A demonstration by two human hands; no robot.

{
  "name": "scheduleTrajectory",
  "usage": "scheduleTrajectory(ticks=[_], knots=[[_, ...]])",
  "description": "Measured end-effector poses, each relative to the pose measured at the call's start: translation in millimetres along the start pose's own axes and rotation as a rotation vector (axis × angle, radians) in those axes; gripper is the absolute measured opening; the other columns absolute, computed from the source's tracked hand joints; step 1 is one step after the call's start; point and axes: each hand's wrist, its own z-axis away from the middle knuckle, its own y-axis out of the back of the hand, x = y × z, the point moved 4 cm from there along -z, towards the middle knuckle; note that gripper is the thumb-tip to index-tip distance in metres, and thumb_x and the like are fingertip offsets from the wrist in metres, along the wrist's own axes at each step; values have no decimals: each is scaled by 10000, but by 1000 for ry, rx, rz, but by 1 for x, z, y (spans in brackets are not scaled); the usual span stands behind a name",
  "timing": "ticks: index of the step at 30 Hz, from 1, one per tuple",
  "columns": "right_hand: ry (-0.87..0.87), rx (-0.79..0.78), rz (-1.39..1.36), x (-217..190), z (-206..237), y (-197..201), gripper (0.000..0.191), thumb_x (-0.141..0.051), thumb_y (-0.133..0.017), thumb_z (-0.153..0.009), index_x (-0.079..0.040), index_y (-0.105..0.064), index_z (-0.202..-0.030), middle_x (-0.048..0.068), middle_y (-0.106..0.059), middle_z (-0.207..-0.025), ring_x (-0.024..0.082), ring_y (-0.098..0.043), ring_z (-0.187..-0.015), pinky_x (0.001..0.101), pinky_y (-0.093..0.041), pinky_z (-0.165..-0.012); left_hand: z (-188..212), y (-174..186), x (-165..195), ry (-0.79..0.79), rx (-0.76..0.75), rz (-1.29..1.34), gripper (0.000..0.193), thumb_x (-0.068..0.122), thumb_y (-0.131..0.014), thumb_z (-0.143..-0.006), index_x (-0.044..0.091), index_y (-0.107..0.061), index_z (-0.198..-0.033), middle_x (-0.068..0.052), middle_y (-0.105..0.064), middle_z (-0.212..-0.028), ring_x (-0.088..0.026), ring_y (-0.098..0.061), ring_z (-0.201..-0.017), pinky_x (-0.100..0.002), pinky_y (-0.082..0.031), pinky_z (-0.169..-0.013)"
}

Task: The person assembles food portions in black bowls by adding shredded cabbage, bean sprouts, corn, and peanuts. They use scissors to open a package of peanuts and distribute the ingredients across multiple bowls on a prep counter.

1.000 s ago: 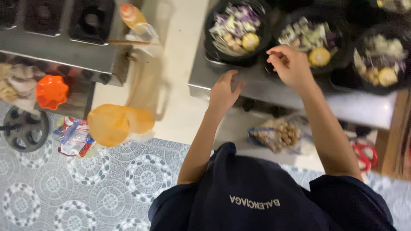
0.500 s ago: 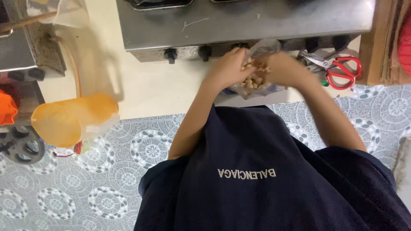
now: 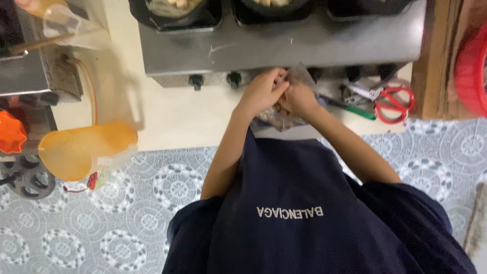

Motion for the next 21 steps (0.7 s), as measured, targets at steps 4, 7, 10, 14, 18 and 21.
scheduleTrajectory(ticks=[4,7,10,14,18,21], knots=[[-43,-138,112,-9,-6,12,417,-373,-608,-944,-68,-621,-1227,190,-719,-922,387,-712,-825,507,-559,-737,-8,3,4,-7,1,-25,471,387,-667,-939,76,-631,-1290,-133,-740,-1152,-288,-723,-1020,-388,-556,-885],[-3,-224,173,-22,-13,35,425,-354,-660,-874,-22,-649,-1141,211,-712,-927,400,-715,-803,494,-571,-701,-11,17,20,-95,48,-57,496,409,-707,-923,56,-637,-1264,-155,-730,-1147,-312,-704,-1041,-399,-556,-882],[-25,-242,39,-30,-21,87,348,-345,-712,-794,-47,-723,-972,199,-735,-902,405,-706,-818,499,-557,-734,-24,41,42,-85,83,-52,533,430,-724,-926,50,-619,-1284,-143,-725,-1142,-303,-710,-1002,-408,-559,-853],[4,-303,38,-29,-54,176,339,-377,-730,-811,-74,-750,-958,180,-755,-867,392,-717,-795,487,-558,-734,-55,77,77,-132,284,-81,435,360,-706,-931,69,-641,-1248,-103,-748,-1095,-287,-729,-927,-404,-576,-794],[160,65,-111,-17,-137,260,260,-272,-706,-864,-50,-734,-998,150,-754,-886,314,-746,-796,424,-581,-727,-96,105,108,-273,522,-284,330,261,-687,-966,96,-640,-1248,-108,-738,-1093,-322,-714,-950,-421,-573,-809],[86,271,-200,16,-214,290,297,-265,-732,-891,-33,-711,-1076,134,-749,-885,272,-756,-798,404,-588,-725,-140,127,111,-258,565,-491,372,225,-686,-950,97,-616,-1293,-127,-708,-1082,-352,-685,-968,-446,-561,-819]])
